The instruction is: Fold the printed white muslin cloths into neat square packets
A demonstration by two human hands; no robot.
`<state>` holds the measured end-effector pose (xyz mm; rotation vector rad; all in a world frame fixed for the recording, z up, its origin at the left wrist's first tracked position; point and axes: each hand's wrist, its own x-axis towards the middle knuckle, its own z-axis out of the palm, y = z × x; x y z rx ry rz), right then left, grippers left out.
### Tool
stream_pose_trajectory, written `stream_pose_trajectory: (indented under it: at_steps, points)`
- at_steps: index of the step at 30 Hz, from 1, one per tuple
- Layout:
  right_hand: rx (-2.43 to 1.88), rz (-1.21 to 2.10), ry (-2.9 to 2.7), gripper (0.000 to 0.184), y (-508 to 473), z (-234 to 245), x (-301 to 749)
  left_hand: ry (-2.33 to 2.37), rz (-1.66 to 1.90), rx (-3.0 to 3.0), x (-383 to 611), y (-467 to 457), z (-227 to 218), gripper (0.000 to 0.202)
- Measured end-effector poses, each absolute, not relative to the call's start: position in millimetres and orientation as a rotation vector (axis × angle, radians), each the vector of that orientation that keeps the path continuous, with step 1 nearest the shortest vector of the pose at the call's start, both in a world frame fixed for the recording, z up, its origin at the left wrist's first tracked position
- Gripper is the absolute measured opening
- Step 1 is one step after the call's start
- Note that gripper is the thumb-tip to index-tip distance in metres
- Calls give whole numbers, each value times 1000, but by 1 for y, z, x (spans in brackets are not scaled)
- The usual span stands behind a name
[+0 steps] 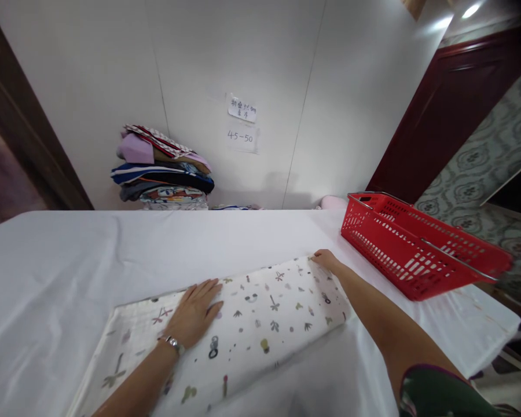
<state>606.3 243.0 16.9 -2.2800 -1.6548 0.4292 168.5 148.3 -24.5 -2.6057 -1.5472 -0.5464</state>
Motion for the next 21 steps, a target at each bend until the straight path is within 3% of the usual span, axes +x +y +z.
stream_pose_trajectory:
  at_steps: [5,21]
  points:
    - [-2244,393,-1731,12,242,15,605,-1563,-540,-2616,169,148,-24,48]
    - [-1872,176,-1743,20,213,2,599,-1588,-552,-2624,170,147,-21,48]
